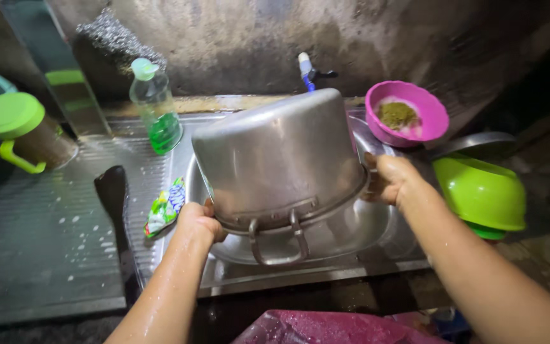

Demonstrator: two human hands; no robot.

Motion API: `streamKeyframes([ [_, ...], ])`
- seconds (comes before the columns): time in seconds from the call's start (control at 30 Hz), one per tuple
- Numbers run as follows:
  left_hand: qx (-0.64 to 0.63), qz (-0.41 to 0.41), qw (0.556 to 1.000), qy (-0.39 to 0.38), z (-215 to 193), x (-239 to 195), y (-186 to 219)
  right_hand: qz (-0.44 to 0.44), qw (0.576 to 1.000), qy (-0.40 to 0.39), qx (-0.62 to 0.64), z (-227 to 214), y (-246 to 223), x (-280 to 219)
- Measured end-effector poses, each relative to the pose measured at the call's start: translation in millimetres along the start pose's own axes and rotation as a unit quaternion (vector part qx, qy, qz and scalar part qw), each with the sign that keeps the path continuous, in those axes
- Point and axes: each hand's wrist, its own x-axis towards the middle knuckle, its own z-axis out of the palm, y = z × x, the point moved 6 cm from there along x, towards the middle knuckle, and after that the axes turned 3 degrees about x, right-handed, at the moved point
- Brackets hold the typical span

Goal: The person washes a metal pot, a yellow plastic container with a green lid, and a black spatula in a kitchen sink using a sponge and running water. They then move to the stove, open a pot of yellow liquid, stir it with the spatula, and cover it.

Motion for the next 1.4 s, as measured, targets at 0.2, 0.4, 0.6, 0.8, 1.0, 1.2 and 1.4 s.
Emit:
streamKeyframes([
  [0.2, 0.061, -0.029, 0.998, -0.014, 13, 2, -19, 0.065, 0.955, -0.017, 0.289, -50, 54, 58],
  [0.4, 0.103, -0.072, 0.991, -0.046, 45, -45, -67, -0.005, 0.938, 0.024, 0.346, -107, 75, 48],
  [0.6, 0.098, -0.088, 0.986, -0.100, 86, -90, -162, -0.068, 0.929, 0.059, 0.358, -187, 56, -13],
  [0.8, 0.238, -0.090, 0.936, -0.242, 140, -102, -279, -0.104, 0.926, 0.107, 0.347, -285, 39, -55],
  [1.0, 0.368, -0.071, 0.866, -0.331, 202, -89, -387, -0.131, 0.926, 0.151, 0.320, -381, 11, -60],
  [1.2, 0.473, -0.111, 0.813, -0.322, 256, -81, -483, -0.139, 0.913, 0.218, 0.316, -459, 0, -68],
  [1.4, 0.514, -0.147, 0.782, -0.319, 279, -77, -542, -0.110, 0.901, 0.300, 0.295, -517, -7, -56],
])
